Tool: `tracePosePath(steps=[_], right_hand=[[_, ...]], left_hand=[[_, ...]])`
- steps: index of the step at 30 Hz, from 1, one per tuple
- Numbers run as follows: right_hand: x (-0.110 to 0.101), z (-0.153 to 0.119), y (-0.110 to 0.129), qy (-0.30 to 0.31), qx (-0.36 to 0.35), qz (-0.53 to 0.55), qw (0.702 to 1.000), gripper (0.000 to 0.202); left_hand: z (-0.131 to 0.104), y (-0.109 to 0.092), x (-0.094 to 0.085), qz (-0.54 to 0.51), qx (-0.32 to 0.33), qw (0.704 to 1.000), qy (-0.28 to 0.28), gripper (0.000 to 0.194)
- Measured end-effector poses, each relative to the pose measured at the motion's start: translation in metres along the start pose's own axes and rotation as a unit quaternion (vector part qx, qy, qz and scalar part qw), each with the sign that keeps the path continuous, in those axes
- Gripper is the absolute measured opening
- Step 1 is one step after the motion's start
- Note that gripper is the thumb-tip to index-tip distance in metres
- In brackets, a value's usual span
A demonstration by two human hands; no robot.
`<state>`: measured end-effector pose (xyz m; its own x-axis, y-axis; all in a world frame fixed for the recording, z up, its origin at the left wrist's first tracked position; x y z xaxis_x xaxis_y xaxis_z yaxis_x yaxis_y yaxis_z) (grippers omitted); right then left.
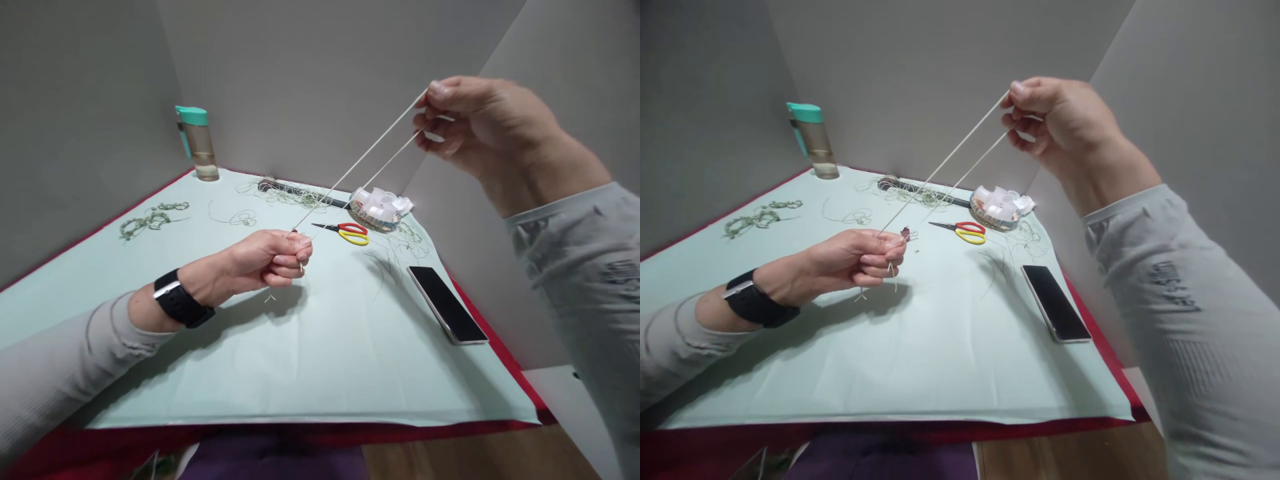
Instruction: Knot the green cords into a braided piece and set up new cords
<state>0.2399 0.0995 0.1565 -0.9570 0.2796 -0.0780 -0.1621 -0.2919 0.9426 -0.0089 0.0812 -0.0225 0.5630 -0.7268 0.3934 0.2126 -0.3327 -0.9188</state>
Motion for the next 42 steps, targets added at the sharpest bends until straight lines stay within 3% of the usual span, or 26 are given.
tracePosePath(steps=[3, 11, 20, 27, 36, 42], right_hand=[[-0.006, -0.001, 0.0, 0.005, -0.027, -0.056, 0.998, 0.046], [-0.008, -0.001, 0.003, -0.06, -0.066, -0.184, 0.979, 0.035], [-0.008, 0.004, -0.001, -0.056, -0.031, -0.129, 0.99, 0.04], [-0.012, 0.006, 0.003, -0.059, -0.054, -0.135, 0.988, 0.045], [-0.017, 0.004, 0.029, -0.06, -0.096, -0.14, 0.984, 0.042], [-0.008, 0.0, 0.06, -0.031, -0.143, -0.133, 0.98, 0.049]], left_hand=[[0.0, 0.005, -0.008, 0.015, 0.005, 1.0, -0.001, 0.039], [0.0, 0.015, -0.018, 0.067, 0.008, 0.998, -0.01, 0.037], [0.0, 0.023, -0.017, 0.054, -0.033, 0.998, 0.031, 0.041], [0.001, 0.03, -0.021, 0.062, -0.056, 0.996, 0.025, 0.038], [0.005, 0.039, -0.025, 0.131, -0.06, 0.99, -0.006, 0.036], [0.005, 0.041, -0.022, 0.24, -0.069, 0.968, 0.019, 0.042]])
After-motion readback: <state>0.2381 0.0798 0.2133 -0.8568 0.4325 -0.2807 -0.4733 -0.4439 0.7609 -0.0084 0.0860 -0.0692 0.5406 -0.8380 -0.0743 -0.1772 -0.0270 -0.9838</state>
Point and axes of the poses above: each hand's wrist, its own z-axis towards the middle knuckle, its own x-axis out of the palm, y = z × x, the point moved 3 cm from there along z, towards the middle knuckle, and after that the axes turned 5 degrees about x, right-handed, at the moved point
